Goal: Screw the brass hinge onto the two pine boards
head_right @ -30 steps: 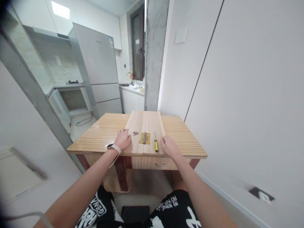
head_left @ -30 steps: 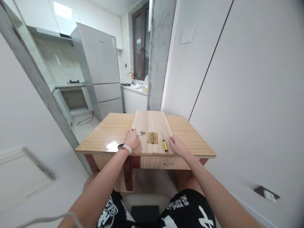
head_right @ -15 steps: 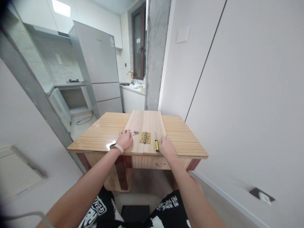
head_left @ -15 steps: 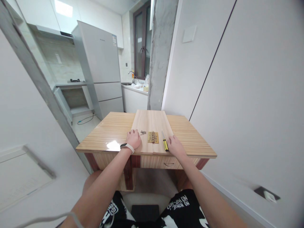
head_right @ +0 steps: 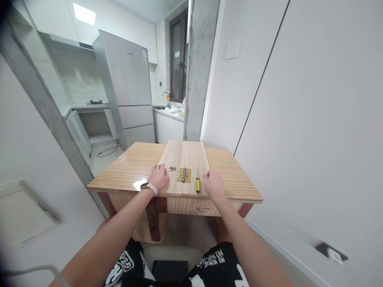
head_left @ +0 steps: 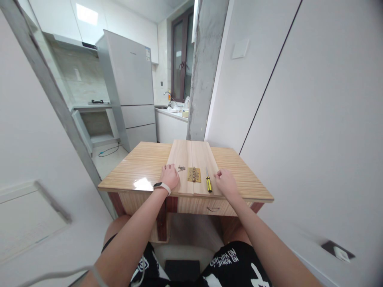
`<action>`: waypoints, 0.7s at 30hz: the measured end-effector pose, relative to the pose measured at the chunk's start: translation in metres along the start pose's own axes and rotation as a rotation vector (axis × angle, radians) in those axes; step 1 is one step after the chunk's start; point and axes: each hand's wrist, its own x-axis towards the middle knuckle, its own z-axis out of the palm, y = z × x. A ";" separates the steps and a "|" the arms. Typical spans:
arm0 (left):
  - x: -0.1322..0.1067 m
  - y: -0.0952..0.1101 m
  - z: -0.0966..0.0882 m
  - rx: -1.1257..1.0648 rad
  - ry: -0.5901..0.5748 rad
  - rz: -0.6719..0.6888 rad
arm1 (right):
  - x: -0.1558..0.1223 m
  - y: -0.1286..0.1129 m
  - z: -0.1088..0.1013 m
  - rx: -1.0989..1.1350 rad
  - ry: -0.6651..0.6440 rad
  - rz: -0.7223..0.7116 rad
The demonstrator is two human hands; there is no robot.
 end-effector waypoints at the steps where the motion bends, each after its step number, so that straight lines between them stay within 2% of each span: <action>1: 0.000 0.000 0.000 -0.014 0.006 -0.001 | -0.004 -0.007 -0.001 0.016 0.004 0.039; 5: -0.001 -0.002 0.001 -0.042 0.011 0.011 | -0.023 -0.037 0.005 0.013 -0.037 0.104; 8: 0.000 -0.004 0.003 -0.051 0.019 0.023 | -0.028 -0.048 0.013 -0.030 -0.093 0.130; 12: 0.000 -0.006 0.006 -0.071 0.006 0.025 | -0.015 -0.044 0.020 -0.052 -0.143 0.144; 17: 0.000 -0.005 0.004 -0.085 -0.011 0.012 | 0.008 -0.036 0.027 -0.083 -0.093 0.059; 21: 0.000 -0.004 0.000 -0.108 -0.026 0.019 | 0.013 -0.033 0.031 -0.070 -0.042 0.052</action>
